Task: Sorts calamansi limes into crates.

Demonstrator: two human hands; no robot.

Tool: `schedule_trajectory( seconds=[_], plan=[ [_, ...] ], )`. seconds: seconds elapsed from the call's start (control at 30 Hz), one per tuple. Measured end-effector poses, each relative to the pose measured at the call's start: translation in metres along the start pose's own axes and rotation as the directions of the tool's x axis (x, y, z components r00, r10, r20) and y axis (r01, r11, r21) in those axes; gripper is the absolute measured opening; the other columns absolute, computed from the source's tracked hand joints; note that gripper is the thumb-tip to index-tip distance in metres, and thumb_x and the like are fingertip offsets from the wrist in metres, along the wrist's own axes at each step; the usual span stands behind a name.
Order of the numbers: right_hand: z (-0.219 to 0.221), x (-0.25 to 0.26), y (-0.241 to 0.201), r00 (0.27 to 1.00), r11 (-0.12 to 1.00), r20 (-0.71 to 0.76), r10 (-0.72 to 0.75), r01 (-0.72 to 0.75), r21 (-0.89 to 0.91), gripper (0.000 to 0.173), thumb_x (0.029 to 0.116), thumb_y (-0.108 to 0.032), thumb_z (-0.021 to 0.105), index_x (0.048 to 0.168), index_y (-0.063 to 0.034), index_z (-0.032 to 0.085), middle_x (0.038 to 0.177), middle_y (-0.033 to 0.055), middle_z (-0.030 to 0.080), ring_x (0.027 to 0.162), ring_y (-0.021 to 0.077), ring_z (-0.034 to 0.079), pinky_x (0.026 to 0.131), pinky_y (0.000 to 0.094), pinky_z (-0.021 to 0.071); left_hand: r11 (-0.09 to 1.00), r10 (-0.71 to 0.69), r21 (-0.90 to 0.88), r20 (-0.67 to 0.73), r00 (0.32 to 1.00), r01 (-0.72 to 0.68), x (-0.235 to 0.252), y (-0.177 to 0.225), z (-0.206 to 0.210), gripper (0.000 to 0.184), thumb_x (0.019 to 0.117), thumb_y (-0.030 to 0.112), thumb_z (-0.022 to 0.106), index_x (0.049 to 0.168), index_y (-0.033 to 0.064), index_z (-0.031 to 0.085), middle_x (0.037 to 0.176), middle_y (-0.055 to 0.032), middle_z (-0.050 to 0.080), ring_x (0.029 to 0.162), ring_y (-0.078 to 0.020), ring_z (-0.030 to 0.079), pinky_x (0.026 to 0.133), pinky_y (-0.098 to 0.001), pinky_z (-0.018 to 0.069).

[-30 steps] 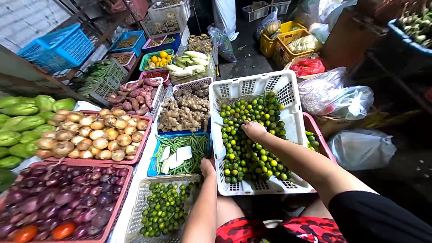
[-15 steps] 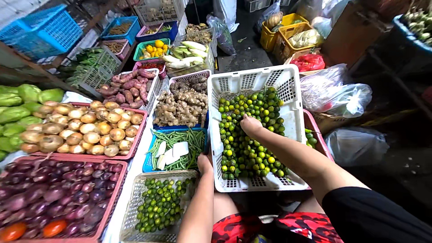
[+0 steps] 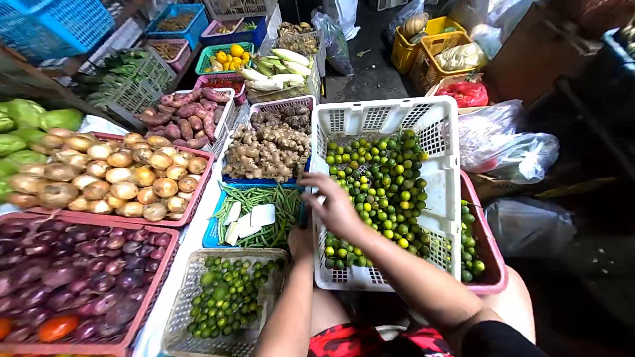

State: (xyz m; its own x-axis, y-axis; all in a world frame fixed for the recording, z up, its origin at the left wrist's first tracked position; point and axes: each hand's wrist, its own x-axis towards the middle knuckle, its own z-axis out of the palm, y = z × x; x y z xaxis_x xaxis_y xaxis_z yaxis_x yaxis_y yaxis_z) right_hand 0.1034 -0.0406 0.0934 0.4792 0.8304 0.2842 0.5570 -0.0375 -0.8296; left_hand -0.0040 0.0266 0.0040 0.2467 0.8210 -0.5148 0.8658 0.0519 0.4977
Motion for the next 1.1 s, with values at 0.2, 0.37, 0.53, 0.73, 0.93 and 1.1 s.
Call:
schedule_trajectory(
  seconds=[0.2, 0.37, 0.53, 0.73, 0.93, 1.1],
  plan=[
    [-0.065, 0.111, 0.139, 0.946, 0.666, 0.064, 0.318, -0.175, -0.725, 0.040, 0.0972, -0.002, 0.055, 0.133, -0.0147, 0.068, 0.143, 0.0204, 0.057, 0.134, 0.0460, 0.051, 0.105, 0.0685, 0.0407, 0.999, -0.001, 0.054, -0.072, 0.997, 0.005, 0.021, -0.014, 0.020, 0.044, 0.1030, 0.050, 0.056, 0.120, 0.0124, 0.072, 0.115, -0.0141, 0.073, 0.113, -0.0312, 0.069, 0.094, -0.0547, 0.0547],
    [-0.086, 0.137, 0.163, 0.861, 0.578, 0.382, 0.337, 0.131, -0.806, 0.030, 0.1010, -0.006, 0.059, 0.126, -0.0168, 0.071, 0.133, 0.0147, 0.067, 0.131, 0.0390, 0.057, 0.110, 0.0615, 0.0437, 0.998, 0.000, 0.068, -0.068, 0.998, 0.004, 0.022, -0.014, 0.018, 0.035, 0.1025, 0.041, 0.059, 0.120, 0.0132, 0.072, 0.114, -0.0124, 0.074, 0.111, -0.0290, 0.070, 0.094, -0.0520, 0.0556],
    [-0.097, 0.126, 0.167, 0.939, 0.821, 0.254, 0.232, -0.049, -0.569, 0.029, 0.1018, -0.014, 0.063, 0.131, -0.0093, 0.066, 0.124, 0.0181, 0.069, 0.118, 0.0370, 0.066, 0.103, 0.0588, 0.0514, 0.997, 0.002, 0.074, -0.078, 0.997, 0.004, 0.021, -0.016, 0.019, 0.037, 0.1013, 0.045, 0.060, 0.117, 0.0145, 0.073, 0.111, -0.0105, 0.075, 0.109, -0.0276, 0.071, 0.092, -0.0510, 0.0564],
    [-0.073, 0.075, 0.137, 0.769, 0.452, 0.062, 0.636, -0.437, 0.777, 0.049, 0.1015, -0.009, 0.039, 0.150, -0.0159, 0.037, 0.117, 0.0125, 0.065, 0.087, 0.0261, 0.071, 0.072, 0.0456, 0.0614, 0.998, 0.002, 0.056, -0.073, 0.997, 0.002, 0.021, -0.015, 0.020, 0.042, 0.1006, 0.051, 0.058, 0.115, 0.0146, 0.074, 0.110, -0.0107, 0.075, 0.108, -0.0277, 0.071, 0.091, -0.0512, 0.0565],
    [-0.020, 0.101, 0.142, 0.883, 0.744, 0.076, 0.462, -0.340, -0.575, 0.046, 0.0944, -0.028, 0.068, 0.140, -0.0220, 0.060, 0.142, 0.0212, 0.057, 0.107, 0.0448, 0.068, 0.084, 0.0666, 0.0563, 0.998, 0.014, 0.065, -0.078, 0.997, -0.009, 0.021, -0.015, 0.019, 0.039, 0.1023, 0.044, 0.058, 0.119, 0.0124, 0.073, 0.117, -0.0139, 0.073, 0.114, -0.0305, 0.068, 0.096, -0.0531, 0.0542],
    [-0.023, 0.059, 0.098, 0.892, 0.940, -0.324, 0.315, -0.340, -0.023, 0.042, 0.1090, -0.035, 0.050, 0.138, -0.0058, 0.054, 0.129, 0.0192, 0.061, 0.106, 0.0332, 0.066, 0.089, 0.0513, 0.0563, 0.997, 0.039, 0.064, -0.094, 0.995, -0.033, 0.021, -0.014, 0.023, 0.030, 0.1010, 0.032, 0.062, 0.120, 0.0106, 0.073, 0.115, -0.0154, 0.074, 0.113, -0.0328, 0.069, 0.096, -0.0553, 0.0542]
  ],
)
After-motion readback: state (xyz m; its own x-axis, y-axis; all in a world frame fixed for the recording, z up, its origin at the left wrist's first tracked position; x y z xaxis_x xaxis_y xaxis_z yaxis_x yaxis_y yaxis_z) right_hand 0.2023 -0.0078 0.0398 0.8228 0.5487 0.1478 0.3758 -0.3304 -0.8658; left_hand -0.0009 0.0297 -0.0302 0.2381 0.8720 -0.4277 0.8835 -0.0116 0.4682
